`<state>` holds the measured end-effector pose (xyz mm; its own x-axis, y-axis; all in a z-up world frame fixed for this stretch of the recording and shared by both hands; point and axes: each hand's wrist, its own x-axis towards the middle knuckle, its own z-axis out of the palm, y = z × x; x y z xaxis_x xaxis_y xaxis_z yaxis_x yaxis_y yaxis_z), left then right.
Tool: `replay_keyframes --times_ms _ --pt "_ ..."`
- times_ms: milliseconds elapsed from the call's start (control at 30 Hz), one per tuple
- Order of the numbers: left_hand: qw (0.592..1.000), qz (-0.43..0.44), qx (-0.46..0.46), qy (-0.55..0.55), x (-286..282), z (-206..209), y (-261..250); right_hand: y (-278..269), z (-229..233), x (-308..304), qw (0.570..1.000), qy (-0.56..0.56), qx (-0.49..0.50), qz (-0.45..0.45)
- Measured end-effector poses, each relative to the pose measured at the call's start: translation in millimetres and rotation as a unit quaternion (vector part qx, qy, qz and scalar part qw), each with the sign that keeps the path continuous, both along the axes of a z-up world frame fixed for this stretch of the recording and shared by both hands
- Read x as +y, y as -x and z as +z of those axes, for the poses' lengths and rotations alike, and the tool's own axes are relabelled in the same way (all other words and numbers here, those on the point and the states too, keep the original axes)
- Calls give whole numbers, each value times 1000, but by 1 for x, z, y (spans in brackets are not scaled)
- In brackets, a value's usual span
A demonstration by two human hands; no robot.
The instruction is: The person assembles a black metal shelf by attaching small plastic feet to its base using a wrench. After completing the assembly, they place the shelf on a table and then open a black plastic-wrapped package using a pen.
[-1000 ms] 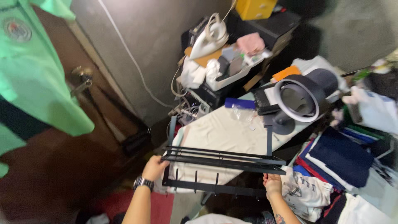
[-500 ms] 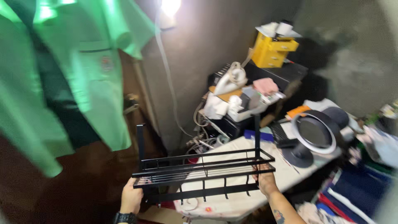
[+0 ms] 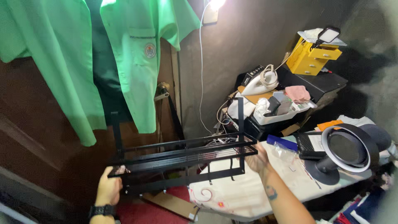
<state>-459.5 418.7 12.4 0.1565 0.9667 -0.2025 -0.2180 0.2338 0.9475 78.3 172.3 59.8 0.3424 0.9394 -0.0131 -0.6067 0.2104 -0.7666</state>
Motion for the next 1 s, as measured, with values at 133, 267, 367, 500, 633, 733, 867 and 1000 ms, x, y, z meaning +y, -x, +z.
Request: replay_keyframes --times_ms 133,267,367,500,633,733,867,1000 --pt "998 -60 26 19 -3 41 -21 -12 38 15 996 79 -25 36" --pt "991 -124 -2 57 -22 93 -49 -30 61 5 985 152 -82 12" --pt "980 -172 -23 95 -28 116 -74 -45 71 -12 968 208 -137 2" --pt "968 -219 67 101 -16 115 -112 -76 77 -41 964 205 -169 5" --pt "942 -318 7 109 6 90 -158 -107 65 -68 976 156 -150 29" --pt "934 -345 31 82 11 70 -189 -125 56 -92 970 211 -119 18" --pt "936 -345 66 36 8 59 -222 -140 40 -118 975 200 -92 30" --pt "921 -365 82 108 3 55 -246 -149 22 -133 976 200 -46 66"
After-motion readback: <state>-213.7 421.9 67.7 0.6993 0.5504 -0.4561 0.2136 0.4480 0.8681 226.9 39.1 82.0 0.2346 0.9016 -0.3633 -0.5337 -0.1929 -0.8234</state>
